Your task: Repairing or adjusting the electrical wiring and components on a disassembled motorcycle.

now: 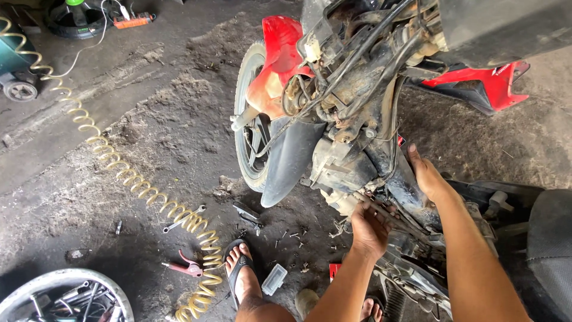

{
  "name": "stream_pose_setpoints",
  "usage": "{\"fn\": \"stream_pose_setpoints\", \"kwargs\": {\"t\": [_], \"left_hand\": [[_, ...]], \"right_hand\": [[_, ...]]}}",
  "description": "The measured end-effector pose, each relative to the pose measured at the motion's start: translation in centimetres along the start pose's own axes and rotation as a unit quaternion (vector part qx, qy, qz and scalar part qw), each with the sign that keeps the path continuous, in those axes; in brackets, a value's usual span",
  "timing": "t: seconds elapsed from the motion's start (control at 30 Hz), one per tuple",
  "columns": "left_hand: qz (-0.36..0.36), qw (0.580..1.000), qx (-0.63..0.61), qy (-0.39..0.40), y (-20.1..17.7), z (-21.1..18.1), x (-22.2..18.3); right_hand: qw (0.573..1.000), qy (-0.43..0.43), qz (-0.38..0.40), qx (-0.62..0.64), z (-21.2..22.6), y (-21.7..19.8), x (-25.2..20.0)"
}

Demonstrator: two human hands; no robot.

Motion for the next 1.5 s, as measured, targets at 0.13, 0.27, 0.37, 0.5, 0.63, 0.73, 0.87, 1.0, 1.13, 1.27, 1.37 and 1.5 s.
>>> {"fn": "stream_pose_setpoints", "kwargs": {"t": [0.13,0.27,0.37,0.5,0.63,0.73,0.87,1.0,1.13,1.27,1.37,1.5], "left_hand": [[-0.006,1.000,0.014,0.009,1.1,-0.9,-1.5],[-0.057,0.997,0.018,0.048,2.3,-2.5,-3.4],[-0.104,0.993,0.042,0.034,2.1,-3.5,-3.5],[-0.118,0.989,0.087,0.013,1.1,-3.4,-3.0],[-0.100,0.989,0.104,0.038,0.1,-3.6,-1.5],[-0.104,0.987,0.116,0.038,0.9,-4.5,-2.8],[-0.065,0.986,0.151,0.029,1.2,-4.8,-3.1],[-0.007,0.980,0.197,0.033,-1.0,-4.1,0.1],[0.007,0.981,0.195,-0.015,1.1,-5.1,-1.8],[0.031,0.974,0.223,-0.029,-0.2,-4.6,-0.2],[0.046,0.980,0.194,-0.025,-1.8,-4.0,1.6],[-0.004,0.986,0.164,-0.005,-1.8,-4.6,0.5]], "right_hand": [[0.997,-0.057,-0.049,-0.009,-1.5,-0.6,1.7],[0.901,-0.328,-0.278,-0.058,3.5,-3.2,-7.3],[0.762,-0.508,-0.401,-0.012,6.3,-2.4,-18.4],[0.823,-0.426,-0.366,0.084,3.0,0.3,-21.6],[0.898,-0.264,-0.244,0.252,0.4,3.1,-18.8],[0.946,-0.144,-0.220,0.188,-1.7,5.1,-16.9],[0.864,-0.157,-0.171,0.447,-4.5,7.3,-14.6],[0.891,-0.202,-0.281,0.293,-1.6,6.5,-16.7],[0.912,-0.135,-0.330,0.203,0.9,4.8,-17.7],[0.943,-0.075,-0.290,0.142,-0.5,5.6,-15.9],[0.934,-0.071,-0.295,0.187,-1.0,5.6,-15.5],[0.905,-0.128,-0.335,0.229,-1.6,5.7,-14.7]]}}
Point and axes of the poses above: each hand's wrist, its own x-axis towards the middle knuckle, its own y-axis out of the palm, z = x × y, the point moved 8 cm from there along x, towards the middle knuckle, and after that the axes turned 10 degrees about x, right-handed, at the moved point
